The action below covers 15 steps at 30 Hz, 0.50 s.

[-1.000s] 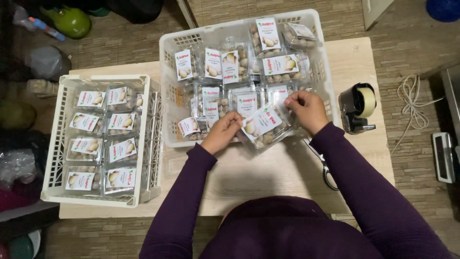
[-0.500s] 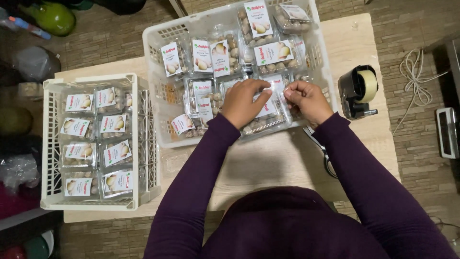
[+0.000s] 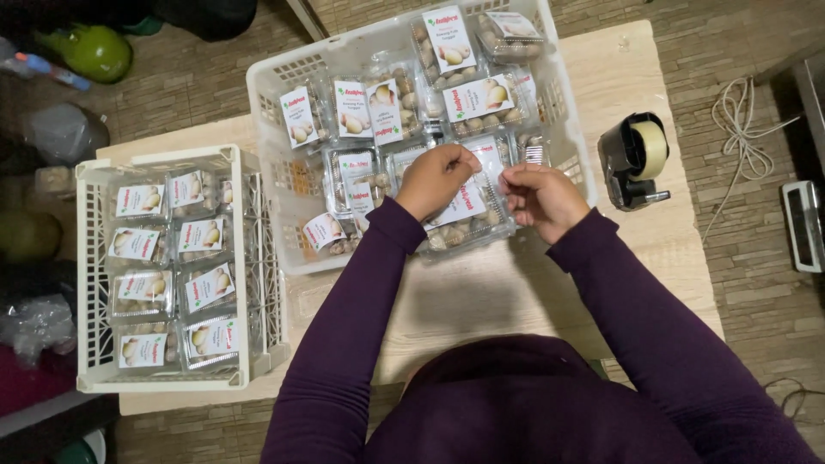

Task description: Inspecting and organizing small plastic containers of garlic into crates, using tape and scissors for sealing.

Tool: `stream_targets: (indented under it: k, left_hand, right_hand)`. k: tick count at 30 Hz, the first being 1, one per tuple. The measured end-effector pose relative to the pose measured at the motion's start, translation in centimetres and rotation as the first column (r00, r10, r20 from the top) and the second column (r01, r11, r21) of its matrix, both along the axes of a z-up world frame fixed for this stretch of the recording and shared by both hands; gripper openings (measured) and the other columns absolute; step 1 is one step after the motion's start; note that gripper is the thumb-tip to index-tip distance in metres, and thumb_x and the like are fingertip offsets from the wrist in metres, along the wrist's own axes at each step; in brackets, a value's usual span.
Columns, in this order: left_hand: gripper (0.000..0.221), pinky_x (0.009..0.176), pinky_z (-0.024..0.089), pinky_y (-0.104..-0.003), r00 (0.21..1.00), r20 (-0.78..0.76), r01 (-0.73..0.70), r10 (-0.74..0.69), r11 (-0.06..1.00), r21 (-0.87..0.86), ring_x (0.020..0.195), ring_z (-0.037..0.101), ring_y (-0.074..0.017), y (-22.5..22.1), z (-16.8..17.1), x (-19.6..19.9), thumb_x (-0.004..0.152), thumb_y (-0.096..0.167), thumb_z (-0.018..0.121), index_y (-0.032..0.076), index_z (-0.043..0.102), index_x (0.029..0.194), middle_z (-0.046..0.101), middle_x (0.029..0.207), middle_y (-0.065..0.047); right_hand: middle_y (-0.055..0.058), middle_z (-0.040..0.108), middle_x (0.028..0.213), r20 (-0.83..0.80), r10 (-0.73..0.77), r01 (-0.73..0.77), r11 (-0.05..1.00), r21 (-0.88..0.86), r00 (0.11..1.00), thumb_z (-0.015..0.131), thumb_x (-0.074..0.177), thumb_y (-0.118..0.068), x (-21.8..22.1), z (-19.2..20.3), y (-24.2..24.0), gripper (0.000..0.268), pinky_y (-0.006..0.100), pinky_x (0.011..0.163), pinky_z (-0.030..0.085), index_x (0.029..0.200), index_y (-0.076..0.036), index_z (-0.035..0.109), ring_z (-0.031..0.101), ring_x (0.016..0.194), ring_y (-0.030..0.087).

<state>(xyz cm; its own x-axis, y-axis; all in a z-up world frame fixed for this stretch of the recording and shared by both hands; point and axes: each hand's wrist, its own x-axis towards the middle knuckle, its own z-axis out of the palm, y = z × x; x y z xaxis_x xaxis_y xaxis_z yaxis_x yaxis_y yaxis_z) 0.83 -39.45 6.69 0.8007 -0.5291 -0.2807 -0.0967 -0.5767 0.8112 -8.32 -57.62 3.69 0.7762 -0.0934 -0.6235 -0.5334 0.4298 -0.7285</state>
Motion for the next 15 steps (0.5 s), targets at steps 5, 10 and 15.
stream_targets:
  k: [5,10,15]
  left_hand:
    - [0.020,0.093,0.046,-0.041,0.999,0.048,0.014,-0.014,1.000,-0.002,0.093,0.070,-0.0278,0.4,-0.7,-0.5,0.095,0.022,0.059,0.018,0.076,0.104,0.070,0.087,-0.004]
    - [0.022,0.093,0.047,-0.041,1.000,-0.011,0.024,-0.024,0.999,-0.021,0.094,0.069,-0.0285,0.9,-0.7,-0.3,0.097,0.022,0.057,0.016,0.075,0.108,0.070,0.087,-0.007]
    - [0.019,0.097,0.042,-0.043,0.975,0.222,-0.001,-0.017,0.997,0.077,0.101,0.067,-0.0244,1.6,-0.9,-0.4,0.097,0.025,0.061,0.023,0.072,0.112,0.069,0.097,0.001]
  right_hand:
    - [-0.003,0.066,0.073,-0.114,-0.006,0.018,0.994,0.103,0.993,0.064,0.092,-0.023,0.0,-1.6,-0.3,0.010,0.022,0.043,0.046,0.089,-0.014,0.065,0.064,0.054,0.012]
    - [0.002,0.068,0.077,-0.055,-0.035,0.040,0.995,0.092,0.998,0.064,0.093,-0.019,-0.1,-2.6,0.0,0.008,0.023,0.044,0.046,0.091,-0.011,0.065,0.065,0.057,0.014]
    - [0.012,0.065,0.080,0.138,-0.003,0.008,0.999,-0.036,0.990,0.062,0.095,-0.006,-0.1,-1.2,0.5,0.007,0.022,0.042,0.044,0.098,-0.001,0.066,0.062,0.058,0.016]
